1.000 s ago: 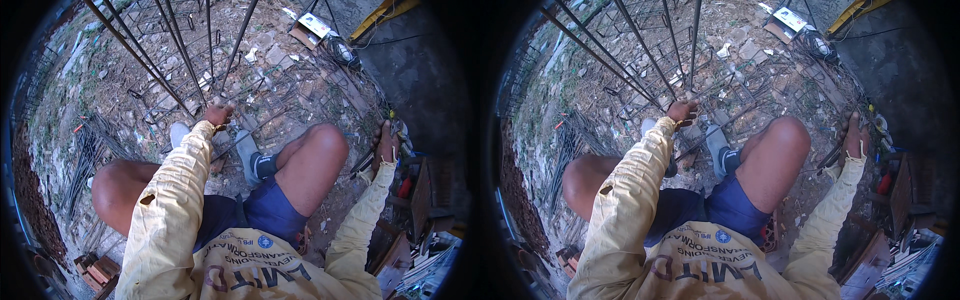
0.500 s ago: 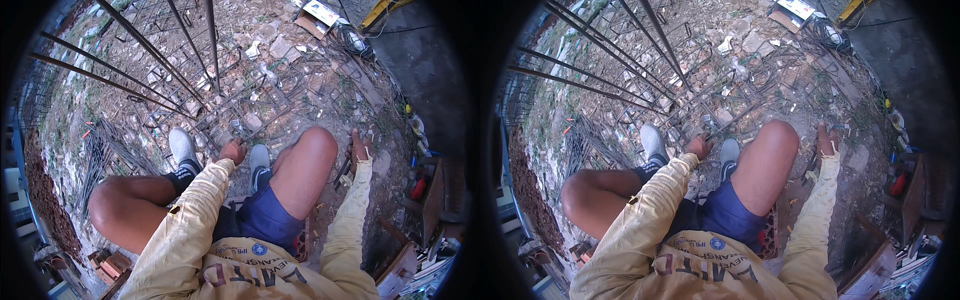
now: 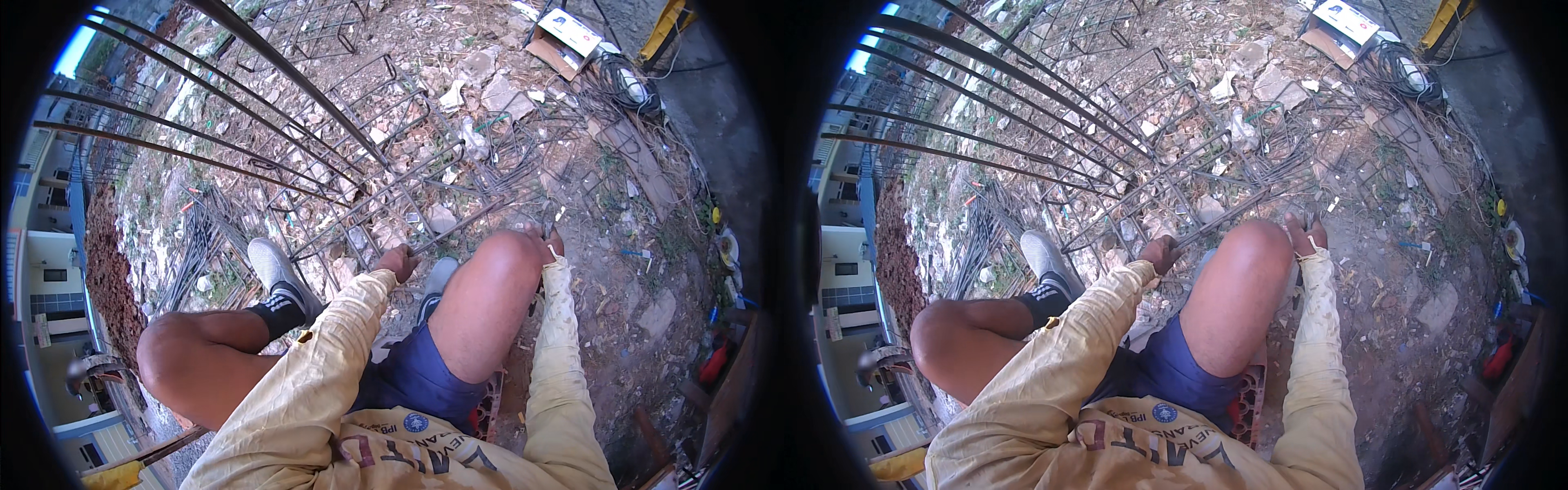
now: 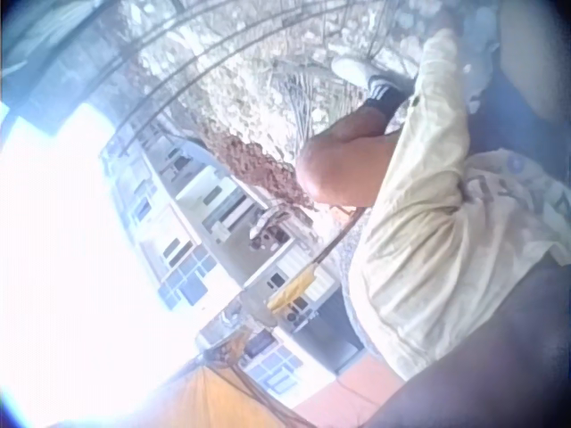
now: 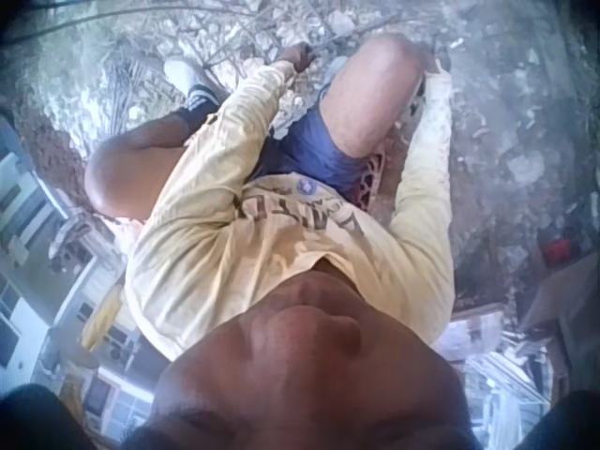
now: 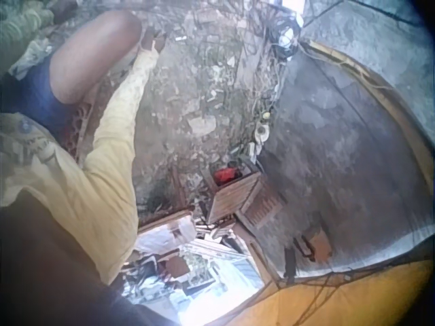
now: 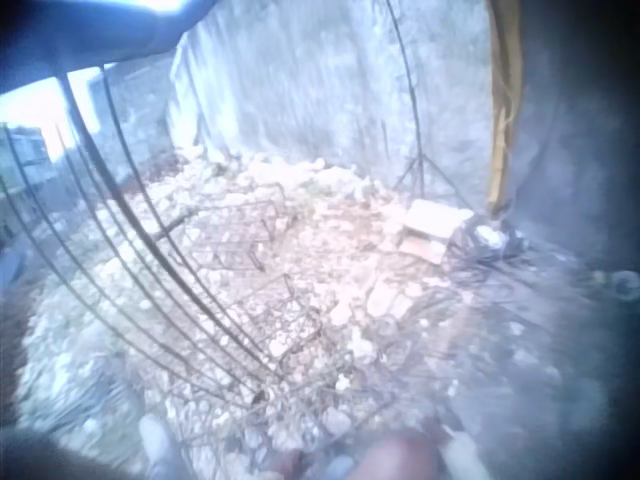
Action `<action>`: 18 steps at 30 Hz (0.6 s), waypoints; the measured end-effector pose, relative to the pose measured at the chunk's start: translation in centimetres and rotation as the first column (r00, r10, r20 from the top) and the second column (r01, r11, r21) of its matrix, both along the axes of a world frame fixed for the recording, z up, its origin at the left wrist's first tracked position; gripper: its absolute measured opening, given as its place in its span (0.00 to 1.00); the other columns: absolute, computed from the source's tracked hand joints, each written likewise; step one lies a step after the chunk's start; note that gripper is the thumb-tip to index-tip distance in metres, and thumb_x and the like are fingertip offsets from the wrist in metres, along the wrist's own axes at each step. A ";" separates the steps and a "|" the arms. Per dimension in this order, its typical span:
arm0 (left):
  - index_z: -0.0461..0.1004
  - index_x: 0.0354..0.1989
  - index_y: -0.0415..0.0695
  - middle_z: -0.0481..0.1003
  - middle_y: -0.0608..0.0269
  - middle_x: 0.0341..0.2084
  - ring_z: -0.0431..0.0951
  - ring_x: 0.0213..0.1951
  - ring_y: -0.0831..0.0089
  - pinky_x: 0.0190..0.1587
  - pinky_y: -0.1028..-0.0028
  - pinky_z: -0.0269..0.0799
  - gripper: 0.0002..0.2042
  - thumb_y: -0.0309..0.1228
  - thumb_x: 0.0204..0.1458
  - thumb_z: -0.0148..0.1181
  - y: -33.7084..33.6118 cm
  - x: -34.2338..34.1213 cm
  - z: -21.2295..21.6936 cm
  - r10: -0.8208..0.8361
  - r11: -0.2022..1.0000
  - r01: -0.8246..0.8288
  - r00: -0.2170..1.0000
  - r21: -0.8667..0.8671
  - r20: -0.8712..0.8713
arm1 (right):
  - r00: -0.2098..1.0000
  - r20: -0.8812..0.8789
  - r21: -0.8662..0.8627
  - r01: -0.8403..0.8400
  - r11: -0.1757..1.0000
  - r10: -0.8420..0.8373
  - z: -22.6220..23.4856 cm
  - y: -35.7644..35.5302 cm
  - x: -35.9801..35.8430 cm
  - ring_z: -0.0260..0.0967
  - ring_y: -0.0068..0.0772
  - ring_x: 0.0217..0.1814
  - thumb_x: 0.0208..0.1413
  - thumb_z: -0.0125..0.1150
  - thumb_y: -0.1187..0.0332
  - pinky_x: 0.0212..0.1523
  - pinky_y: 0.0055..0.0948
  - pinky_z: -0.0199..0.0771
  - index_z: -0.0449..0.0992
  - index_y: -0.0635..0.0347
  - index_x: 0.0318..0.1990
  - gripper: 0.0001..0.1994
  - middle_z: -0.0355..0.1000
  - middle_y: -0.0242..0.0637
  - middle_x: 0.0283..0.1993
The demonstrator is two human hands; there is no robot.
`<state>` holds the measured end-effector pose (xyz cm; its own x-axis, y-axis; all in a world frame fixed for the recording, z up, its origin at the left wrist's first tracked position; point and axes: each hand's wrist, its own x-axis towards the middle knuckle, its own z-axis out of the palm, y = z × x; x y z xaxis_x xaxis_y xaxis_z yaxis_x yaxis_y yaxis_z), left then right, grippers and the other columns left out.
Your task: The person sits on the ground and assembles a rebar cage by hand. They pick up rebar rods and wire ties, position the rods into a grid, and twist wire ties to secure the intersections.
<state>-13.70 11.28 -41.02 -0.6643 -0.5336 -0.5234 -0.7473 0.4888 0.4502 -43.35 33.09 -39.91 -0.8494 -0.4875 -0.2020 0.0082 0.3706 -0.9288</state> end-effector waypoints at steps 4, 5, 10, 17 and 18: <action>0.73 0.43 0.37 0.75 0.42 0.41 0.76 0.45 0.48 0.49 0.58 0.70 0.23 0.48 0.55 0.53 0.1 -0.2 1.3 0.049 0.999 -0.049 0.999 -0.012 0.014 | 0.996 0.050 0.086 -0.080 0.993 0.076 -0.3 -0.5 -0.4 0.60 0.26 0.26 0.47 0.69 0.49 0.31 0.29 0.67 0.70 0.68 0.37 0.27 0.65 0.31 0.25; 0.73 0.43 0.37 0.76 0.42 0.40 0.76 0.45 0.48 0.49 0.58 0.70 0.23 0.49 0.55 0.53 0.2 -0.1 1.7 0.057 0.998 -0.057 0.998 -0.019 0.004 | 0.993 0.054 0.096 -0.107 0.990 0.102 0.6 -0.5 -0.4 0.61 0.27 0.26 0.47 0.69 0.49 0.32 0.29 0.67 0.70 0.68 0.37 0.27 0.66 0.31 0.25; 0.73 0.41 0.37 0.76 0.43 0.38 0.76 0.43 0.49 0.47 0.60 0.70 0.24 0.51 0.55 0.53 -0.5 -0.4 4.2 0.051 0.996 -0.053 0.998 -0.073 -0.021 | 0.992 0.004 0.073 -0.124 0.990 0.124 -1.4 -1.9 -1.0 0.63 0.29 0.27 0.47 0.68 0.48 0.31 0.32 0.67 0.71 0.67 0.36 0.26 0.67 0.33 0.24; 0.73 0.37 0.35 0.75 0.42 0.33 0.76 0.39 0.48 0.43 0.59 0.70 0.25 0.51 0.56 0.52 -1.9 1.2 7.6 0.012 0.998 -0.017 0.997 -0.064 -0.075 | 0.989 -0.030 0.067 -0.142 0.988 0.144 2.3 -5.4 -0.1 0.69 0.38 0.35 0.48 0.65 0.45 0.39 0.37 0.68 0.73 0.65 0.41 0.28 0.73 0.41 0.33; 0.73 0.37 0.35 0.75 0.42 0.33 0.76 0.39 0.48 0.43 0.59 0.70 0.25 0.51 0.56 0.51 -2.2 1.1 8.4 0.007 0.997 -0.013 0.996 -0.073 -0.090 | 0.988 -0.020 0.076 -0.152 0.985 0.154 2.2 -5.8 -0.2 0.71 0.42 0.38 0.49 0.64 0.44 0.42 0.39 0.68 0.74 0.64 0.45 0.29 0.75 0.44 0.37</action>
